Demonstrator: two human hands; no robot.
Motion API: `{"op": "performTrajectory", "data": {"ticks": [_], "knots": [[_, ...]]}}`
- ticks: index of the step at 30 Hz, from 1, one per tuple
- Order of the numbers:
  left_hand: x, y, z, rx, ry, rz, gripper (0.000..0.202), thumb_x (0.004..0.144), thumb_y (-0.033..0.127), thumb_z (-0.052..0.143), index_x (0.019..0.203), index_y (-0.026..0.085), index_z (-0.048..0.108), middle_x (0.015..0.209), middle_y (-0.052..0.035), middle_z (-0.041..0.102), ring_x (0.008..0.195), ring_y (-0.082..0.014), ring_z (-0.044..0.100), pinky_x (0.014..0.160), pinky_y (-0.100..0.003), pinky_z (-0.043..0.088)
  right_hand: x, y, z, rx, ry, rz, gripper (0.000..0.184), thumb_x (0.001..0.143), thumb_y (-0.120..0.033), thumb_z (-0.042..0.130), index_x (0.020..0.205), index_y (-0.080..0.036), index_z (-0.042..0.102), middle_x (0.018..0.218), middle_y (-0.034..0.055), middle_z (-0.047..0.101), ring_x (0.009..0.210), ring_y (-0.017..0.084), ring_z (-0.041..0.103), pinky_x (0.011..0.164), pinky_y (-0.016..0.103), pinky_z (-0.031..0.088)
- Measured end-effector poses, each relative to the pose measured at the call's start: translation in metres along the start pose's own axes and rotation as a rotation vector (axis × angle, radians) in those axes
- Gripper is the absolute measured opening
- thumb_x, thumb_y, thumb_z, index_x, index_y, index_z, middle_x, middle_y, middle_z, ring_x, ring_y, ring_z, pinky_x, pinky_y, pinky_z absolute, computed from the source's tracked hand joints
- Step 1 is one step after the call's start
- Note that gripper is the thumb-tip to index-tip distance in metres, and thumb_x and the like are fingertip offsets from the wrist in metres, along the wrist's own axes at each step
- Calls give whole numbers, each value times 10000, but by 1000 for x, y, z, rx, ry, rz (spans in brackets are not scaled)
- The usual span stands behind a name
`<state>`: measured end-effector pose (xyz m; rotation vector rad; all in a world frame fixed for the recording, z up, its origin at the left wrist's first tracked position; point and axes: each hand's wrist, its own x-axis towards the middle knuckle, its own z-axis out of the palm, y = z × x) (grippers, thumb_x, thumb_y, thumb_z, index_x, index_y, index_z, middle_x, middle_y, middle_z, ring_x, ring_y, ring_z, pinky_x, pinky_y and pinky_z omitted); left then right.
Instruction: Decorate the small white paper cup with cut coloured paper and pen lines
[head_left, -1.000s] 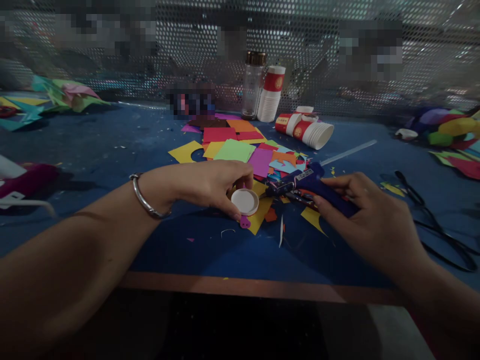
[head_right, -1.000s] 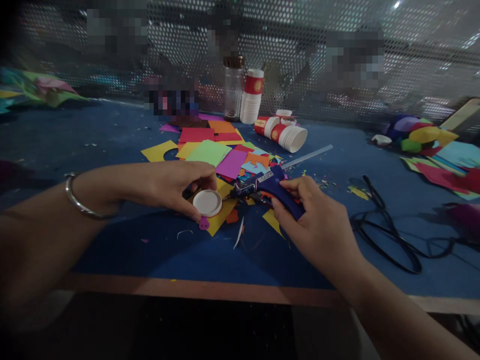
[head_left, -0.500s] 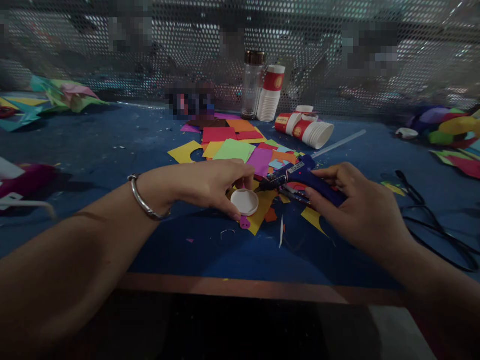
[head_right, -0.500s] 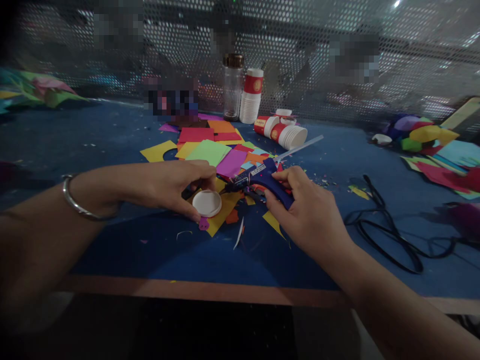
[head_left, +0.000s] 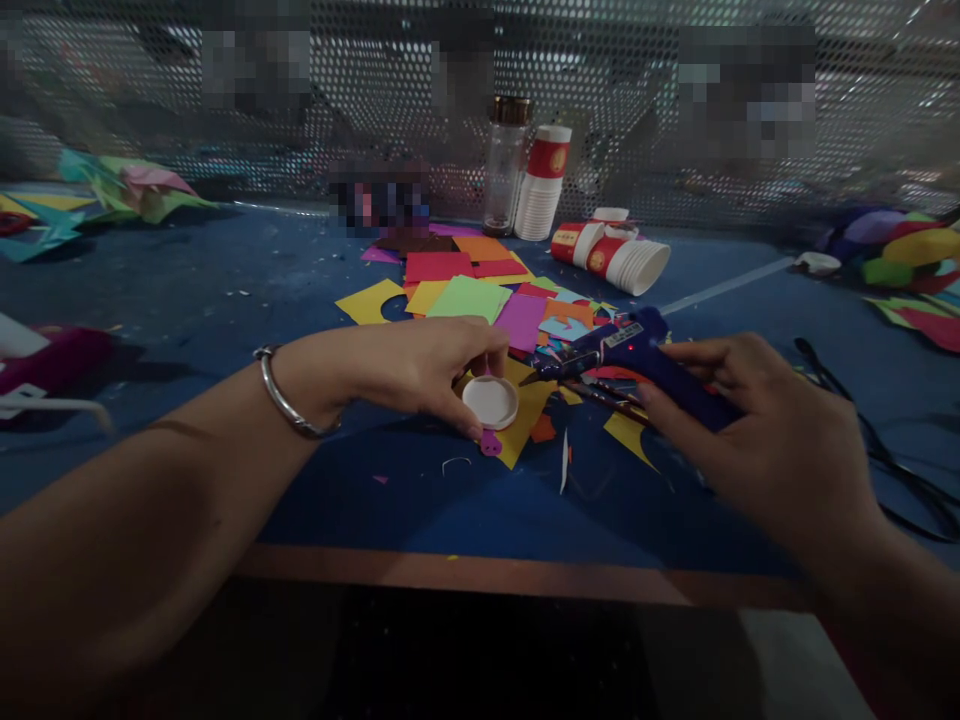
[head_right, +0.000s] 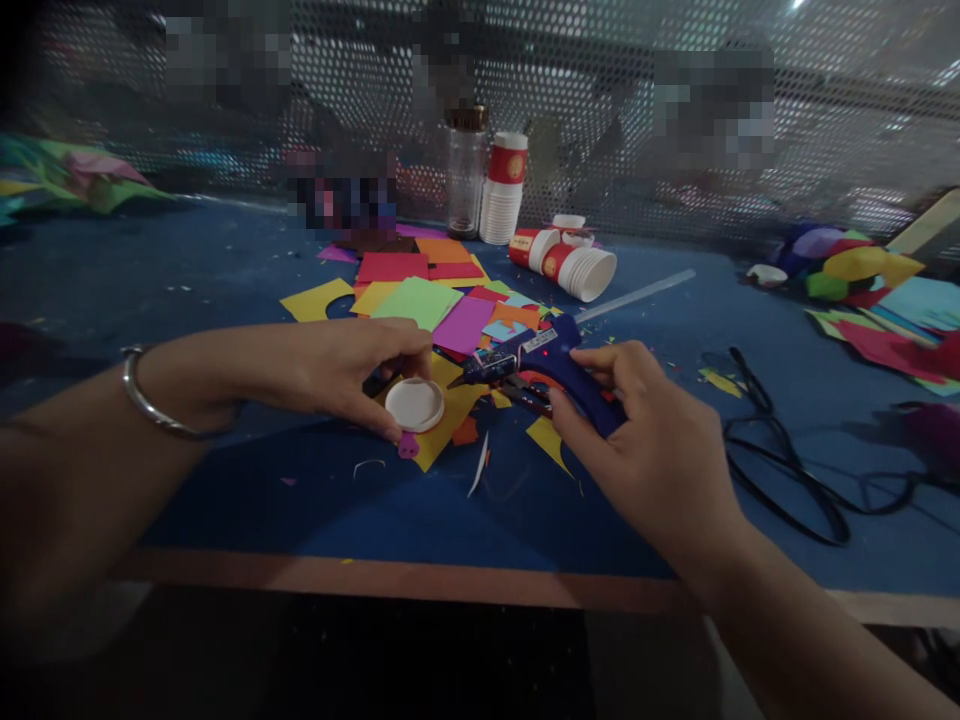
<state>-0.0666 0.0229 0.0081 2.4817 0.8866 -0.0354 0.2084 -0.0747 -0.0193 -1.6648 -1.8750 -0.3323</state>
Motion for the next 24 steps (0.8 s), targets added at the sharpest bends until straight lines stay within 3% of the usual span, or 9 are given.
{"op": "performTrajectory", "data": {"ticks": [4,10,24], "knots": [[0,-1,0,20,12,12,532,740,523,834,1087,192,602,1137,-75,642,942,-216,571,757,-291,404,-17,0,-6,17,-10,18,242,904,-477,616,1054,-291,651,926,55,764,797,292,759,649,375,557],[0,3,-1,18,0,-30,536,725,507,837,1091,188,611,1146,-77,644,938,-211,577,744,-281,408,-37,-2,-7,31,21,-2,313,896,-557,615,1065,-299,669,916,34,779,712,273,753,543,353,544],[-1,3,-2,-16,-20,-47,534,742,513,826,1106,187,611,1117,-62,669,927,-214,601,733,-290,416,-44,-12,-6,-23,30,-84,268,973,-487,563,1074,-254,651,842,31,770,640,212,740,511,296,516]]}}
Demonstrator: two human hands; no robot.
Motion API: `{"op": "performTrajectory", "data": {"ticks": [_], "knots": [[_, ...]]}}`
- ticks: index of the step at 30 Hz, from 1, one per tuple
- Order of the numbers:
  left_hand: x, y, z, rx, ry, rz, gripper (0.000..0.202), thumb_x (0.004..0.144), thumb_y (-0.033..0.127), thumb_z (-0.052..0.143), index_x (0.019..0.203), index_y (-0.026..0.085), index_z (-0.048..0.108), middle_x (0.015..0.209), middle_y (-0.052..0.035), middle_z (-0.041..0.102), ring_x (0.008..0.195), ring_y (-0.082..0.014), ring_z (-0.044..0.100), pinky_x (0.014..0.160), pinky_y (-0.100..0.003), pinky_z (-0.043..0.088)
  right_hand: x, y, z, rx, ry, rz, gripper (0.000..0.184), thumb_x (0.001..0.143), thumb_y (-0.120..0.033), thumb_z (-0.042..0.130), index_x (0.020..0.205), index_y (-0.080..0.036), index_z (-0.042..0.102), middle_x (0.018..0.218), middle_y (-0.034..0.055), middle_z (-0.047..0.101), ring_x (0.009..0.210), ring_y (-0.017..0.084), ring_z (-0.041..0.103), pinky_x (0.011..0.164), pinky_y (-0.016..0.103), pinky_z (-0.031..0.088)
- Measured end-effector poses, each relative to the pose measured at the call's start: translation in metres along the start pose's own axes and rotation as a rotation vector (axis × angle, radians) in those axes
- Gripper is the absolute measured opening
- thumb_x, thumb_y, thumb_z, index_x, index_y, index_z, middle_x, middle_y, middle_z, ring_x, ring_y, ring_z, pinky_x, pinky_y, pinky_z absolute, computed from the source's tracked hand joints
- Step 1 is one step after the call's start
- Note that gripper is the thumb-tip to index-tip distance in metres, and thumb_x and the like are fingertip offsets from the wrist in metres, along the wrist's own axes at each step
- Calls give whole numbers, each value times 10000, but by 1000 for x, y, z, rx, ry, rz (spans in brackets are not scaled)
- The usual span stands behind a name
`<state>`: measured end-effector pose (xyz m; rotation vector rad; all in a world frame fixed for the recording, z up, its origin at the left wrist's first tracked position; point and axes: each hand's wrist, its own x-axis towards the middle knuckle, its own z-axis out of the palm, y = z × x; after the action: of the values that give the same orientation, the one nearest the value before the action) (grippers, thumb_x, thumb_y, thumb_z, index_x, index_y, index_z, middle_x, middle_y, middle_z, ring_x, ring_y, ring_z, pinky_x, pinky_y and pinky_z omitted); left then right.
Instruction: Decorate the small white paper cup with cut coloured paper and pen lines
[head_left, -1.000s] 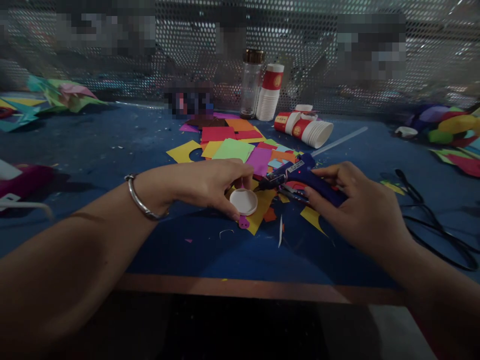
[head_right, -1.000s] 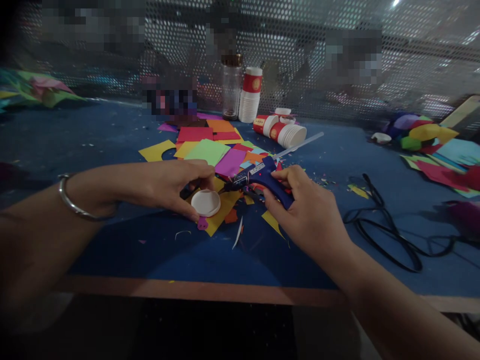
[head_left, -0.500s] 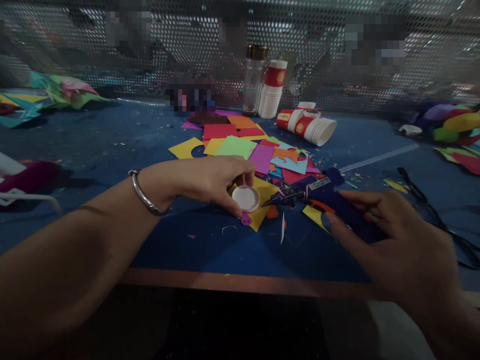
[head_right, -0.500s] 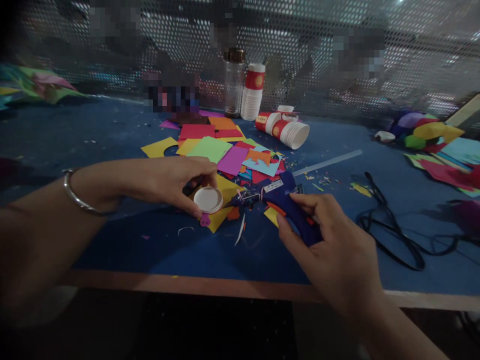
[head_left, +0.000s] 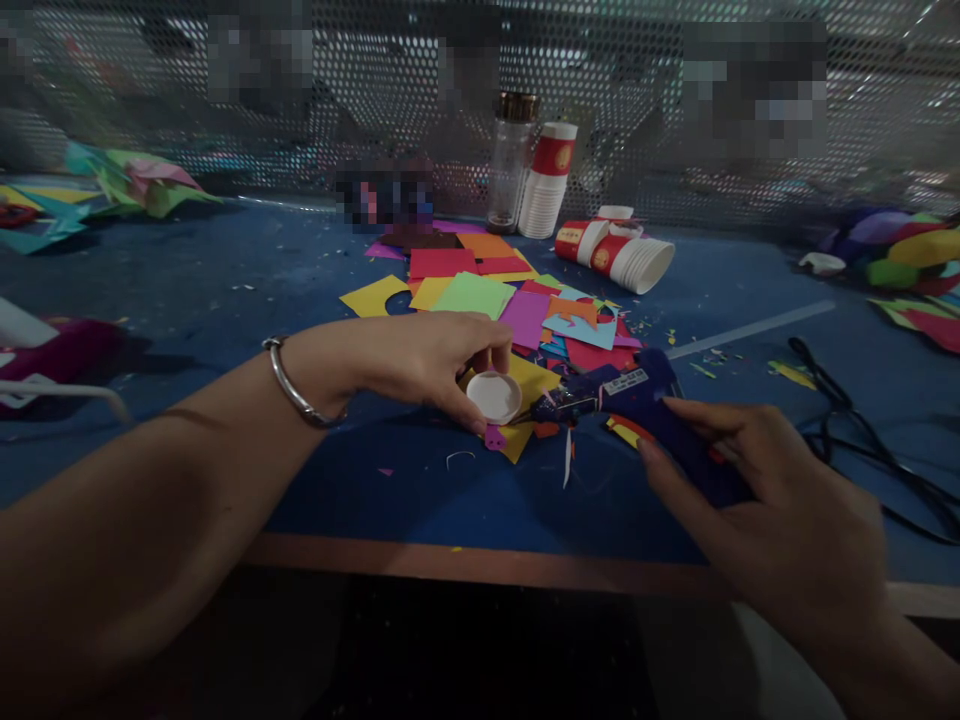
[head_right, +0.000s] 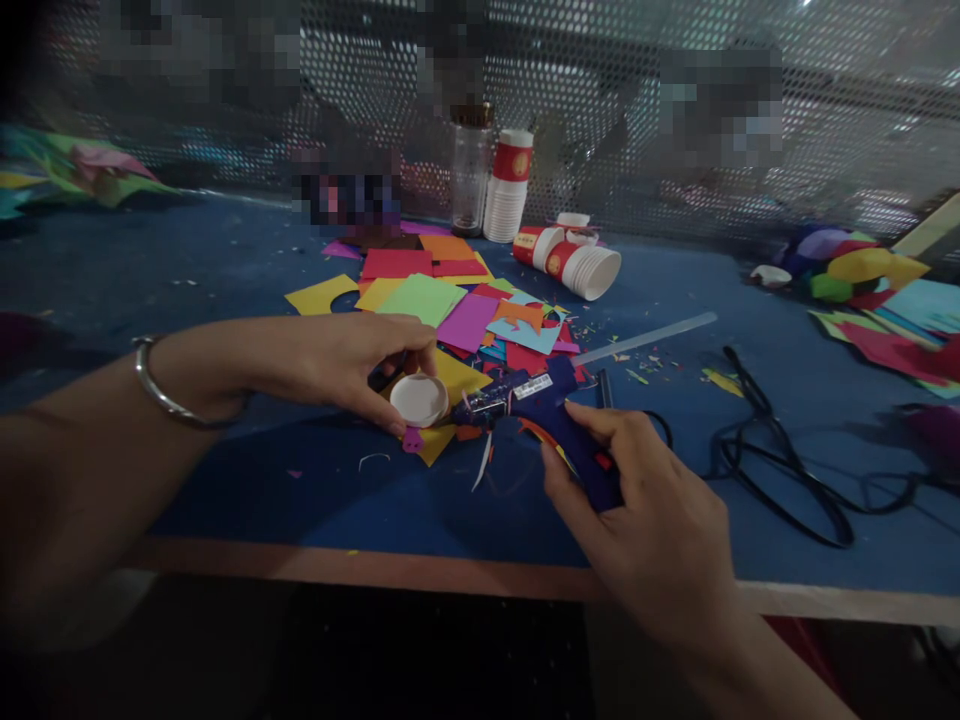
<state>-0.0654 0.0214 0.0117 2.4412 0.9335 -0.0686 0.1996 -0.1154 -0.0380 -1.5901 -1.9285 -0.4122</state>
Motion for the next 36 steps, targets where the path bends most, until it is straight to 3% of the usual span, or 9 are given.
{"op": "performTrajectory", "data": {"ticks": [13,25,32,36], "knots": [[0,-3,2,-17,21,26,513,731,510,827,1077,194,618,1113,-58,666,913,-211,597,722,-280,398,-1,2,4,-38,43,-34,297,997,-471,566,1066,-203,671,885,48,787,651,190,753,516,272,485],[1,-1,3,-50,46,13,497,693,459,846,1051,191,628,1090,-65,679,887,-220,602,717,-297,391,-3,5,5,24,65,11,302,957,-506,615,1074,-233,674,899,34,776,657,190,733,533,282,464],[1,-4,4,-36,49,33,495,700,467,851,1047,197,623,1051,-61,675,856,-213,606,697,-289,397,-5,7,5,48,80,96,324,901,-520,663,1073,-247,693,892,26,759,675,203,739,529,297,530],[1,-6,4,-53,50,49,469,705,449,847,1039,208,623,1035,-47,678,843,-203,605,691,-282,399,-7,6,6,152,168,178,345,854,-512,721,1086,-258,697,949,35,723,762,215,741,660,349,614]]}}
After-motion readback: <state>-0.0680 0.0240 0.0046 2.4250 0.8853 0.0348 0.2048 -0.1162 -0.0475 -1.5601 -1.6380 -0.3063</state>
